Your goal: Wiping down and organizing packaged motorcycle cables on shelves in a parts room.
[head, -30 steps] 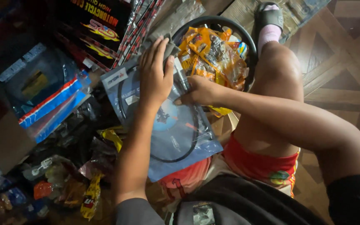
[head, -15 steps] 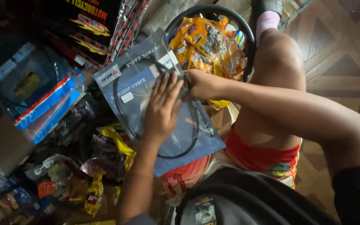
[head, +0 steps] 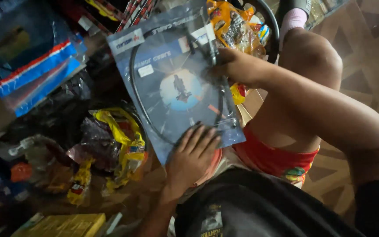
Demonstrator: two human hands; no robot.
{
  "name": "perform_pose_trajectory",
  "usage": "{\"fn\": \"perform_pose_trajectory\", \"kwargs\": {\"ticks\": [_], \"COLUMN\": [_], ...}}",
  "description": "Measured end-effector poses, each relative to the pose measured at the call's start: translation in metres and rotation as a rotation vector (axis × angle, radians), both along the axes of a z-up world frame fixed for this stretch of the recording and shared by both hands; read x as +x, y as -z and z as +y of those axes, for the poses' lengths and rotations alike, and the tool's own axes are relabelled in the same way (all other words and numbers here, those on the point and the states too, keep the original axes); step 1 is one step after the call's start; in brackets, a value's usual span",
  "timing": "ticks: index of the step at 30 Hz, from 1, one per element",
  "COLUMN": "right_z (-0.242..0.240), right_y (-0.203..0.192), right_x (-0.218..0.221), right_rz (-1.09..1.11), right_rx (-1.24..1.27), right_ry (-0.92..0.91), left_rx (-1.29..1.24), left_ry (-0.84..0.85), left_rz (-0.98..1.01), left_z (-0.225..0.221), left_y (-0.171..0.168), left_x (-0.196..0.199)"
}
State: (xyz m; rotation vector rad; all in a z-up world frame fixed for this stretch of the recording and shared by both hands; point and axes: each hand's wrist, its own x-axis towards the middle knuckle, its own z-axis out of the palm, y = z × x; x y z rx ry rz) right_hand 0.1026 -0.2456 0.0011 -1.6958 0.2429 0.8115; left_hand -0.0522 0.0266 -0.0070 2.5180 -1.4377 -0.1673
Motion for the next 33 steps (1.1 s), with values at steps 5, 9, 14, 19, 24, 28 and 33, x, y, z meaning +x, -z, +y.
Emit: {"fn": "perform_pose_trajectory", "kwargs": {"ticks": [5, 9, 14, 19, 24, 28, 33], "right_z": [-0.006, -0.011, -0.003, -0.005, -0.014, -0.012, -0.006], "right_y": [-0.013, -0.003, -0.008, -0.009, -0.006, -0.005, -0.011], "right_x": [-0.004, -0.001, -0.001, -0.001, -0.005, -0.013, -0.014], "right_rz": [0.008, 0.013, -0.014, -0.049, -0.068, -0.096, -0.087], "right_rx": [-0.017, 0.073, 0.03, 0.054, 0.019, 0.104, 0.102], "right_ry": [0.015, 0.037, 0.005, 0.018, -0.05, -0.105, -0.157], "left_rx": [-0.113, -0.141, -0.404, -0.479, -0.469, -0.515, -0.299], "left_ry": [-0.306, -0.572, -0.601, -0.55, -0.484, -0.424, -0.639], "left_rz": [0.064, 0.112, 0.188, 0.232, 0.438, 0.358, 0.248], "left_z": [0.034, 0.045, 0.039, 0.021, 0.011, 0.019, 0.029], "left_y": [0.025, 0.035, 0.042, 0.05, 0.041, 0.02, 0.011], "left_x": [-0.01, 0.03, 0.124, 0.198, 0.217, 0.172, 0.092]}}
